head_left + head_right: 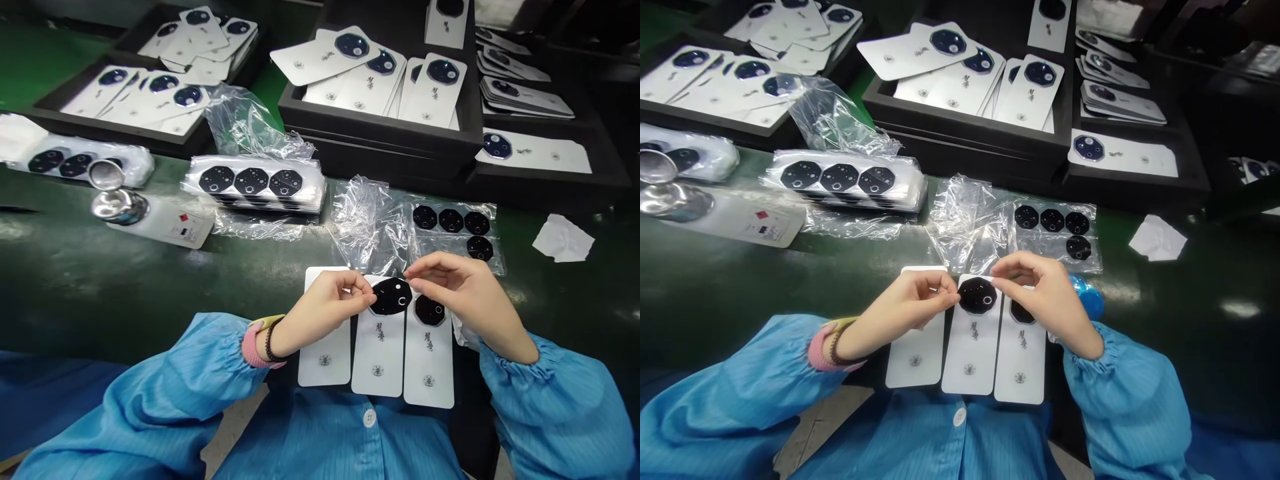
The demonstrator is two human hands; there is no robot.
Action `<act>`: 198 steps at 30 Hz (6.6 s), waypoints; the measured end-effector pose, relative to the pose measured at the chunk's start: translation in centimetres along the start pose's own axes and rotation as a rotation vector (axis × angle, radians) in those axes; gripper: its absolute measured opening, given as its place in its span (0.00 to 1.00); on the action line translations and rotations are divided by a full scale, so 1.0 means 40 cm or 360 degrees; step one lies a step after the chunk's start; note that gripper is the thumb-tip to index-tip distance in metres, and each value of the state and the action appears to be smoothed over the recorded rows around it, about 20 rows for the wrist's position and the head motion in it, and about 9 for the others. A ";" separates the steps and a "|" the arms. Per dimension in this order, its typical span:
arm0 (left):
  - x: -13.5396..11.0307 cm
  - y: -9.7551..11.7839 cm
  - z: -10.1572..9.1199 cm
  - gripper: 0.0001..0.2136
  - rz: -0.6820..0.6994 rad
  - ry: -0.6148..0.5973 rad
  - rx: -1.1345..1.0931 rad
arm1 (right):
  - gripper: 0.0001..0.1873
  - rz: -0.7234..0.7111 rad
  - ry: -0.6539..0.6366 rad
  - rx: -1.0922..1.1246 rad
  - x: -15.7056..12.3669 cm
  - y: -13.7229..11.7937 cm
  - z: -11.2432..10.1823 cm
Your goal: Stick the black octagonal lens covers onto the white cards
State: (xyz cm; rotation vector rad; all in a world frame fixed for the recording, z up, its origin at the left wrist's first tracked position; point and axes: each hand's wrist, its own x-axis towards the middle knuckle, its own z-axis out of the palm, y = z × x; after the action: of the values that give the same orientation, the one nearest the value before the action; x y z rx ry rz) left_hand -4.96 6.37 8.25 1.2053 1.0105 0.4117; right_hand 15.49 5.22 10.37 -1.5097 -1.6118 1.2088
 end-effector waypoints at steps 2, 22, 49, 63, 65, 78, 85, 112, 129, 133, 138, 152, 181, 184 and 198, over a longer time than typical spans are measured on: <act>0.001 -0.004 0.002 0.09 -0.0005 0.0009 0.0003 | 0.08 0.0066 -0.0058 0.0062 0.007 0.000 0.001; -0.054 -0.132 0.079 0.12 0.1759 0.0192 0.2303 | 0.02 0.0100 -0.0182 0.0066 0.057 0.070 0.038; -0.040 -0.166 0.083 0.15 0.1867 0.0268 0.2613 | 0.07 0.0037 -0.0169 -0.0345 0.052 0.080 0.057; -0.035 -0.166 0.086 0.14 0.1888 0.0305 0.2605 | 0.08 -0.0004 -0.0174 -0.0438 0.050 0.080 0.058; -0.032 -0.165 0.087 0.14 0.1899 0.0319 0.2593 | 0.09 -0.0003 -0.0180 -0.0456 0.050 0.080 0.059; -0.032 -0.162 0.087 0.14 0.1887 0.0333 0.2589 | 0.10 -0.0074 -0.0190 -0.0512 0.050 0.083 0.057; -0.029 -0.165 0.088 0.14 0.1885 0.0321 0.2587 | 0.11 -0.0129 -0.0169 -0.0573 0.048 0.086 0.061; -0.041 -0.175 0.095 0.15 0.1770 0.0278 0.2527 | 0.13 -0.0510 -0.0086 -0.0978 0.027 0.105 0.075; -0.037 -0.178 0.092 0.13 0.1685 0.0280 0.2383 | 0.18 -0.0772 -0.0118 -0.1221 -0.002 0.113 0.089; -0.037 -0.179 0.091 0.13 0.1676 0.0267 0.2384 | 0.17 -0.0827 -0.0126 -0.1323 -0.003 0.107 0.091; -0.036 -0.180 0.090 0.13 0.1669 0.0252 0.2402 | 0.18 -0.0853 -0.0144 -0.1363 -0.001 0.101 0.094; -0.036 -0.180 0.092 0.12 0.1658 0.0295 0.2465 | 0.18 -0.1096 -0.0036 -0.1517 0.003 0.104 0.103; -0.041 -0.162 0.086 0.13 0.1662 0.0216 0.2521 | 0.18 -0.1191 0.0001 -0.1397 -0.034 0.118 0.044; -0.045 -0.162 0.088 0.13 0.1643 0.0201 0.2533 | 0.19 -0.1164 -0.0025 -0.1357 -0.040 0.116 0.038; -0.039 -0.163 0.088 0.13 0.1682 0.0185 0.2491 | 0.11 -0.1299 0.0017 -0.1815 -0.098 0.119 0.093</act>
State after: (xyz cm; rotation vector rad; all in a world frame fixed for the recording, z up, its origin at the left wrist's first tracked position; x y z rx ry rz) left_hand -4.40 0.89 3.05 3.1850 0.5825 0.4688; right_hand 14.77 0.31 5.14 -1.0895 -2.6985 -0.2605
